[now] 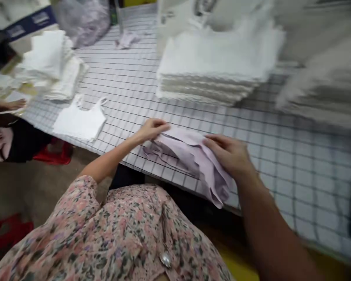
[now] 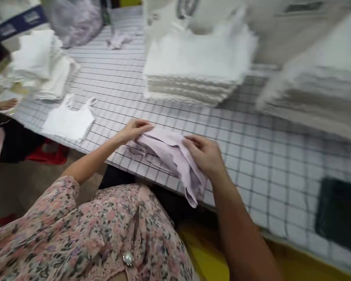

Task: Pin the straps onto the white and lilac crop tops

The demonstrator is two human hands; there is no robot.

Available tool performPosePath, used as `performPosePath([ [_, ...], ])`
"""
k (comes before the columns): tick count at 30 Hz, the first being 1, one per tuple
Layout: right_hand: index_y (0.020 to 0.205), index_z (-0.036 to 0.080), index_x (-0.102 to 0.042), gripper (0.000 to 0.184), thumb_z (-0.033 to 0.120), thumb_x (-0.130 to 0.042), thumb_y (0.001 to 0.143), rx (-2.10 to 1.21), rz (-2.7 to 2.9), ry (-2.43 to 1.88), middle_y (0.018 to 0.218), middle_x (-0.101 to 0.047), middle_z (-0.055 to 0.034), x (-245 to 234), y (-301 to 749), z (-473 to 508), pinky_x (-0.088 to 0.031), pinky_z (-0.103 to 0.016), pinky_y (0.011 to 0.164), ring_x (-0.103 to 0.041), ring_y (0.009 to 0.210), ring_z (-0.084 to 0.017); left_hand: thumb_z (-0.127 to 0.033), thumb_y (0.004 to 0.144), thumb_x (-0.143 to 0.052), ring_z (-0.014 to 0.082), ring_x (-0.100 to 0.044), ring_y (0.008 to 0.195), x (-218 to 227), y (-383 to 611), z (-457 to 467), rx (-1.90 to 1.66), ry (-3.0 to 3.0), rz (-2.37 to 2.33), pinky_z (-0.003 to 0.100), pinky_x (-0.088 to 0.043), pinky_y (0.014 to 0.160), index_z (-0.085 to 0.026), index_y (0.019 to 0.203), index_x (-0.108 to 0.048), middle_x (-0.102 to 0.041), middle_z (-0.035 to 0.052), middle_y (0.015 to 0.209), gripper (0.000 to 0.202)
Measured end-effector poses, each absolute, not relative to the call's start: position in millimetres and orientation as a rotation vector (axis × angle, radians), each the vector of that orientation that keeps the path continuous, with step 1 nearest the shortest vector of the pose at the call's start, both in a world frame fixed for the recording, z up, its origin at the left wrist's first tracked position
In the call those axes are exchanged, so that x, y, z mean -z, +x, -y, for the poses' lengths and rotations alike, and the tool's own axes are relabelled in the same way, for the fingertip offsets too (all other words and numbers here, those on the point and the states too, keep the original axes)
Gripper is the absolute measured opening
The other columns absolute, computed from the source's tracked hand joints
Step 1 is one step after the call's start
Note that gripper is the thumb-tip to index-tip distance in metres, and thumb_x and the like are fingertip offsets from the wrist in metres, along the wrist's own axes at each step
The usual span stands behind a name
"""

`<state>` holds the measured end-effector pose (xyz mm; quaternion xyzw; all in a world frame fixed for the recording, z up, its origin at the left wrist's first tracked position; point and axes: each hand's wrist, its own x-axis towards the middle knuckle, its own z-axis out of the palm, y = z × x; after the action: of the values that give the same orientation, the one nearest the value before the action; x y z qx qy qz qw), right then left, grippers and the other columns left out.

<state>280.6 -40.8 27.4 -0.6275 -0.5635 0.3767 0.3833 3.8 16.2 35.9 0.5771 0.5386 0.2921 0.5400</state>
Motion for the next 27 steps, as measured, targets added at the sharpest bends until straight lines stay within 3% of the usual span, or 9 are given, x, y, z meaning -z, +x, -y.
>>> performPosePath([
  [3, 0.093, 0.022, -0.080, 0.031, 0.050, -0.074, 0.080, -0.690, 1.444, -1.763, 0.090, -0.076, -0.0118, -2.5, 300.3, 41.3, -0.055, -0.057, 0.100, -0.070, 0.091, -0.032, -0.019, 0.089, -0.078, 0.0182, -0.068, 0.100, -15.7, -7.0, -22.4, -0.805, 1.747, -1.512, 0.034, -0.057, 0.098, -0.016, 0.107, -0.078, -0.074, 0.0095, 0.112, 0.019],
  [7, 0.103, 0.023, -0.079, 0.033, 0.047, -0.058, 0.098, -0.380, 1.725, -1.710, 0.096, -0.077, -0.0117, 25.4, 305.6, 68.6, -0.054, -0.052, 0.095, -0.069, 0.094, -0.031, -0.025, 0.099, -0.072, 0.0208, -0.069, 0.108, -0.7, -18.0, -4.2, -0.767, 2.068, -1.387, 0.038, -0.058, 0.103, -0.020, 0.116, -0.076, -0.073, 0.0087, 0.114, 0.018],
  [10, 0.108, 0.022, -0.078, 0.039, 0.056, -0.062, 0.099, -0.220, 1.970, -1.721, 0.101, -0.076, -0.0128, 32.9, 295.5, 80.2, -0.048, -0.059, 0.103, -0.066, 0.102, -0.035, -0.025, 0.100, -0.071, 0.0255, -0.068, 0.116, 7.0, -7.1, -3.6, -0.712, 2.287, -1.313, 0.044, -0.056, 0.109, -0.021, 0.122, -0.075, -0.073, 0.0107, 0.119, 0.022],
  [12, 0.105, 0.022, -0.075, 0.034, 0.052, -0.059, 0.101, -0.194, 2.032, -1.772, 0.101, -0.076, -0.0132, 33.5, 292.0, 79.7, -0.047, -0.059, 0.102, -0.064, 0.102, -0.035, -0.026, 0.098, -0.074, 0.0296, -0.065, 0.120, 13.0, 7.0, -15.6, -0.621, 2.417, -1.279, 0.049, -0.053, 0.112, -0.022, 0.128, -0.075, -0.073, 0.0126, 0.125, 0.030],
  [15, 0.095, 0.023, -0.070, 0.027, 0.039, -0.050, 0.104, -0.278, 1.899, -1.850, 0.097, -0.074, -0.0124, 29.9, 295.3, 73.8, -0.049, -0.051, 0.095, -0.064, 0.096, -0.032, -0.018, 0.095, -0.072, 0.0307, -0.065, 0.116, 20.4, 27.5, -41.8, -0.484, 2.496, -1.261, 0.047, -0.056, 0.104, -0.023, 0.119, -0.078, -0.074, 0.0122, 0.121, 0.026],
  [18, 0.099, 0.023, -0.066, 0.026, 0.046, -0.054, 0.103, -0.379, 1.727, -1.876, 0.098, -0.074, -0.0101, 22.2, 295.5, 65.7, -0.051, -0.046, 0.090, -0.065, 0.090, -0.029, -0.009, 0.093, -0.065, 0.0258, -0.068, 0.103, 17.2, 42.5, -57.9, -0.570, 2.488, -1.253, 0.039, -0.057, 0.089, -0.021, 0.105, -0.078, -0.075, 0.0090, 0.107, 0.022],
  [21, 0.110, 0.025, -0.065, 0.032, 0.054, -0.063, 0.098, -0.346, 1.703, -1.878, 0.097, -0.075, -0.0071, 13.3, 283.0, 49.1, -0.050, -0.048, 0.095, -0.066, 0.089, -0.028, -0.020, 0.100, -0.065, 0.0214, -0.068, 0.092, -3.1, 54.9, -50.4, -0.761, 2.555, -1.151, 0.033, -0.055, 0.079, -0.022, 0.104, -0.077, -0.073, 0.0060, 0.097, 0.012],
  [24, 0.113, 0.026, -0.065, 0.023, 0.043, -0.057, 0.099, -0.290, 1.697, -1.892, 0.091, -0.073, -0.0055, 4.3, 274.7, 23.7, -0.049, -0.049, 0.097, -0.067, 0.089, -0.028, -0.041, 0.111, -0.058, 0.0199, -0.068, 0.085, -32.7, 58.9, -26.9, -0.923, 2.705, -1.004, 0.033, -0.054, 0.075, -0.025, 0.108, -0.077, -0.070, 0.0053, 0.088, 0.025],
  [27, 0.107, 0.025, -0.068, 0.021, 0.031, -0.050, 0.098, -0.282, 1.610, -1.917, 0.096, -0.076, -0.0083, -6.6, 290.1, 4.0, -0.051, -0.045, 0.090, -0.069, 0.092, -0.029, -0.040, 0.113, -0.052, 0.0201, -0.067, 0.079, -53.9, 44.1, -9.6, -1.135, 2.855, -0.947, 0.034, -0.052, 0.069, -0.027, 0.110, -0.078, -0.067, 0.0054, 0.081, 0.029],
])
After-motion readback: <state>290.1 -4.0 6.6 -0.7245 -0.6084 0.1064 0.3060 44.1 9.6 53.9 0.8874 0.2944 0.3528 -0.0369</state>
